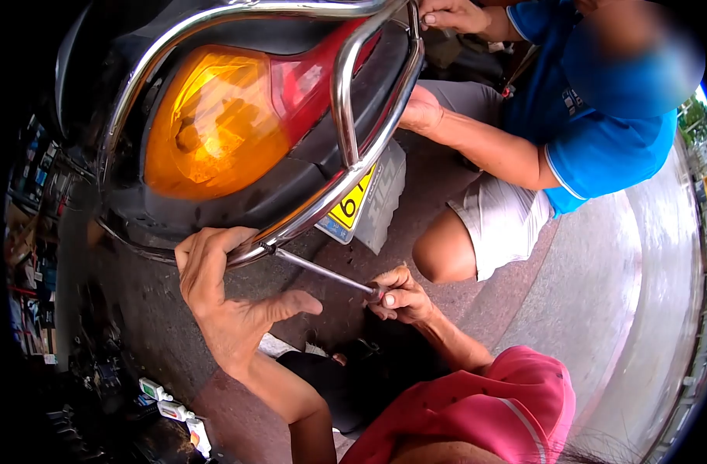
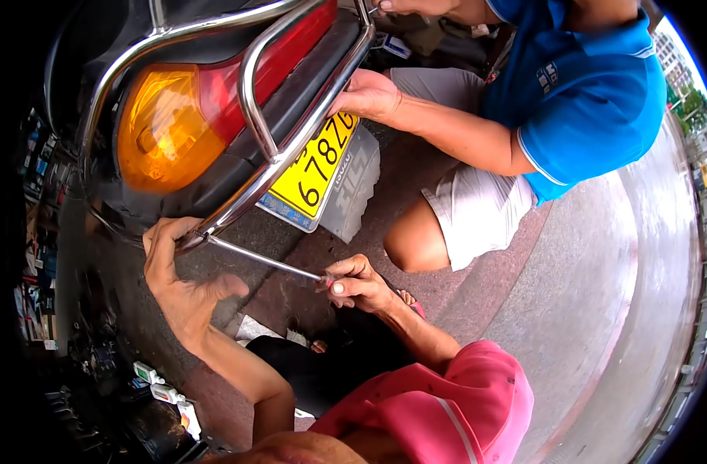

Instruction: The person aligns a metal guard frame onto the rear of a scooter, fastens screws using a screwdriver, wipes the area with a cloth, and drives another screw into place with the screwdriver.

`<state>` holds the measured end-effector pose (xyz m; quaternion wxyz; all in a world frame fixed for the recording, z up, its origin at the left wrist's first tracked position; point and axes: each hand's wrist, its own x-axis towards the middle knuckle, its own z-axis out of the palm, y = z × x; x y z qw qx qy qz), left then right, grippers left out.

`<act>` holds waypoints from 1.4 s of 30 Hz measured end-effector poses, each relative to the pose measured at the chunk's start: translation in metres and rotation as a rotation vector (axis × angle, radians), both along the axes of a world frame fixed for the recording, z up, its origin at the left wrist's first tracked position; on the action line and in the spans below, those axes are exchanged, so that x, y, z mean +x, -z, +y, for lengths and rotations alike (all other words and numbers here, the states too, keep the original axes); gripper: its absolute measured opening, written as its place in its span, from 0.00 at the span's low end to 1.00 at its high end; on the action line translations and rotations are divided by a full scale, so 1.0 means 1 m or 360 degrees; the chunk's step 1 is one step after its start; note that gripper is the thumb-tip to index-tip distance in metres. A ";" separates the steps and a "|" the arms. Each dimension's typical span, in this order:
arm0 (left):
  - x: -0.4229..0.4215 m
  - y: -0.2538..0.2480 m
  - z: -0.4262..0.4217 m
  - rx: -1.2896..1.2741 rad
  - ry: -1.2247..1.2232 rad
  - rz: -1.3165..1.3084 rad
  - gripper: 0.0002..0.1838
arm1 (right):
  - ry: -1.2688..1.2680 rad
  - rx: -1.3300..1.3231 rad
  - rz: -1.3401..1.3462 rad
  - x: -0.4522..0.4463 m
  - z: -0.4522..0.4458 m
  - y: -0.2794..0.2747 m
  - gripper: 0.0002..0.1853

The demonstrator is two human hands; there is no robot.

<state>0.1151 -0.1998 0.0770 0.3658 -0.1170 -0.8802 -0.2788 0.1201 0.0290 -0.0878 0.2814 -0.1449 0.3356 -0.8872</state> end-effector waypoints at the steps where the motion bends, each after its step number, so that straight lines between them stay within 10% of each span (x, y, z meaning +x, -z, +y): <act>1: 0.001 0.000 0.000 0.0012 0.0002 -0.0017 0.46 | 0.0000 -0.0003 -0.0005 0.000 0.000 0.001 0.17; 42: -0.009 0.001 -0.007 -0.0023 0.0099 0.0089 0.41 | 0.0052 -0.0195 0.0062 -0.007 -0.004 0.012 0.23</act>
